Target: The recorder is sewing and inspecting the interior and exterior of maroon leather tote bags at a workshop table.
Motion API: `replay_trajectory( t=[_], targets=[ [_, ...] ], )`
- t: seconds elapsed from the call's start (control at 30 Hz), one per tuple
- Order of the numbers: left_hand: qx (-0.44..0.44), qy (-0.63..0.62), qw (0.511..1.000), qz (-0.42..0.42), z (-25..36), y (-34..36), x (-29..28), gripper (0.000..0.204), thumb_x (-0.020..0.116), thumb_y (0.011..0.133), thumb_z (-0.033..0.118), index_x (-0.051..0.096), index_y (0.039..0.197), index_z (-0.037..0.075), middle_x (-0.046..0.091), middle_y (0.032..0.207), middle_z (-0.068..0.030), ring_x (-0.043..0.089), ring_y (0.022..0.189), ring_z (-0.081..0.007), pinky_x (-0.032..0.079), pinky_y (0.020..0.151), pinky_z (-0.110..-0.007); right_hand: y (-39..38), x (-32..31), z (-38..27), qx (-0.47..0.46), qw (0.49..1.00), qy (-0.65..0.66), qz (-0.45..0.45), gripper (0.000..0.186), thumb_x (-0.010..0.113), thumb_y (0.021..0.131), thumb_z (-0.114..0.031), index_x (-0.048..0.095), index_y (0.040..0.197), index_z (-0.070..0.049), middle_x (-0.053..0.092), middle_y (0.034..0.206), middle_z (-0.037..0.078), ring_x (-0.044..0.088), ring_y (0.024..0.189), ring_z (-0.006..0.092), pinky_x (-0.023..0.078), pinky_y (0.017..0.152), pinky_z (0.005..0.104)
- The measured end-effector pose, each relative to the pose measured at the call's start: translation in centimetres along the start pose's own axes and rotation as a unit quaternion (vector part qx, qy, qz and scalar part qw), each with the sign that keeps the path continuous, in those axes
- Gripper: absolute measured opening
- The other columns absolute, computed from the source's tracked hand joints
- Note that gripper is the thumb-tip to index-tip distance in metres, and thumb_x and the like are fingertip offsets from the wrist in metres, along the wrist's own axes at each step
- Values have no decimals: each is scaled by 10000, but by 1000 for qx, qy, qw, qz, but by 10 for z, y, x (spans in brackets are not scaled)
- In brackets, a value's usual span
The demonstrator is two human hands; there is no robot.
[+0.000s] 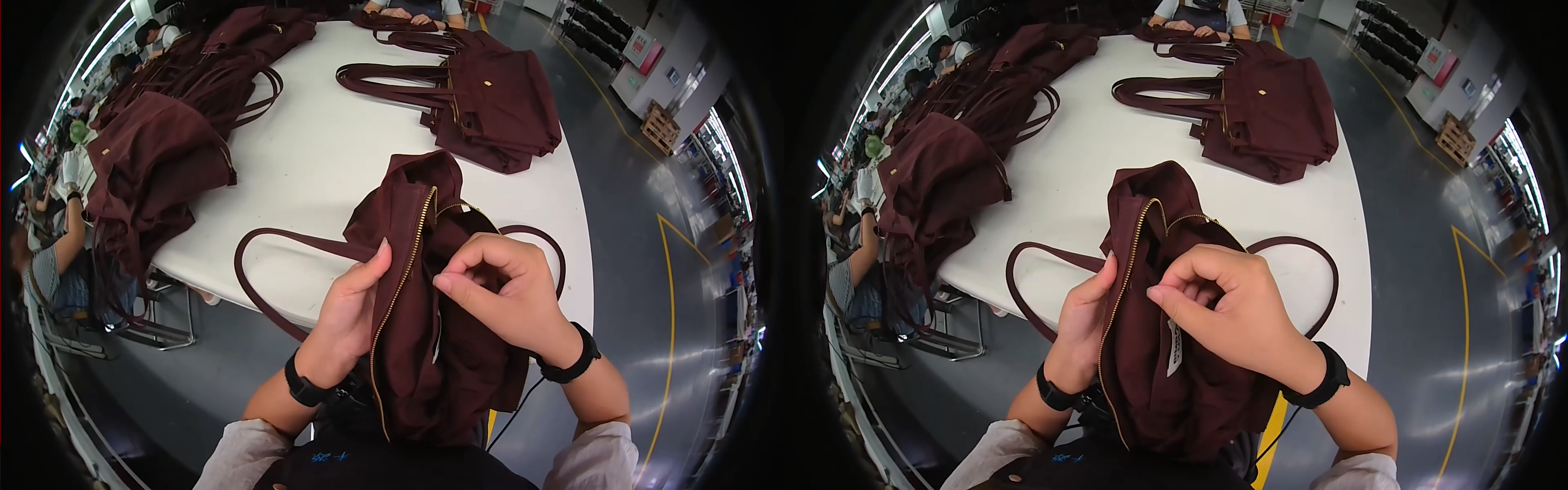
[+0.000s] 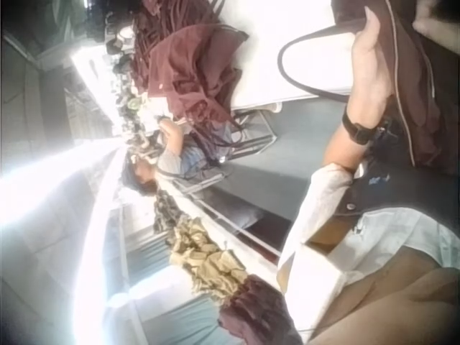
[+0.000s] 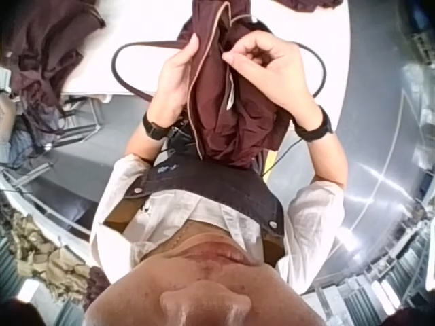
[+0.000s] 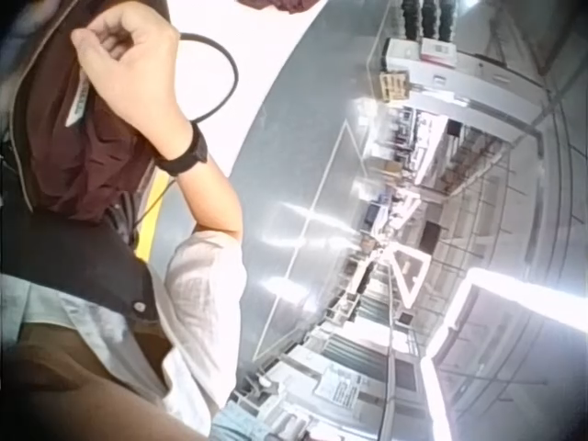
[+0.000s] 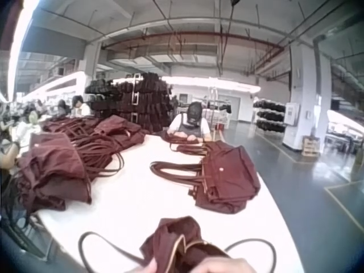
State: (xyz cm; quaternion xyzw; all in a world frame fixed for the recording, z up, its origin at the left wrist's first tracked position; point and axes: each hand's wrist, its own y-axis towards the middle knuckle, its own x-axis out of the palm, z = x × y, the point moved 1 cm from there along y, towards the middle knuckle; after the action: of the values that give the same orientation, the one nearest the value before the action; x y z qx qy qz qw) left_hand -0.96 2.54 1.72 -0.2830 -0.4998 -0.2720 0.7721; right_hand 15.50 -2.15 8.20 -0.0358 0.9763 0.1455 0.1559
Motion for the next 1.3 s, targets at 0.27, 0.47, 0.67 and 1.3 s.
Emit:
replay_trajectory(
  t=[0.27, 0.47, 0.67, 1.3],
  targets=[
    [-12, -50, 999, -11, -3, 3, -4, 386, 416, 974, 291, 474, 1247, 24, 574, 1173, -106, 569, 1055, -200, 449, 930, -343, 2, 5, 3, -59, 998, -35, -10, 63, 658, 799, -26, 614, 836, 0, 572, 729, 36, 532, 611, 71, 426, 545, 208],
    [-17, -50, 998, -36, -2, 2, -1, 395, 396, 980, 293, 449, 1270, 30, 552, 1203, -111, 559, 1073, -205, 445, 943, -349, 5, 13, 1, -198, 967, -154, 36, 115, 671, 718, 11, 626, 820, -17, 571, 729, 66, 547, 608, 188, 438, 519, 258],
    [-20, -60, 997, -48, -1, 2, -3, 398, 389, 982, 300, 449, 1270, 32, 548, 1208, -114, 555, 1080, -209, 442, 949, -352, 7, 14, 1, -309, 900, -305, 37, 196, 703, 625, -2, 643, 810, -25, 572, 752, 50, 528, 601, 186, 427, 489, 272],
    [-15, -32, 998, -47, -1, -2, -1, 399, 398, 981, 303, 454, 1262, 26, 563, 1191, -99, 554, 1080, -191, 433, 956, -347, 9, 15, 5, -394, 842, -366, 47, 218, 682, 576, -39, 628, 784, -4, 564, 723, 55, 522, 583, 182, 406, 459, 266]
  ],
)
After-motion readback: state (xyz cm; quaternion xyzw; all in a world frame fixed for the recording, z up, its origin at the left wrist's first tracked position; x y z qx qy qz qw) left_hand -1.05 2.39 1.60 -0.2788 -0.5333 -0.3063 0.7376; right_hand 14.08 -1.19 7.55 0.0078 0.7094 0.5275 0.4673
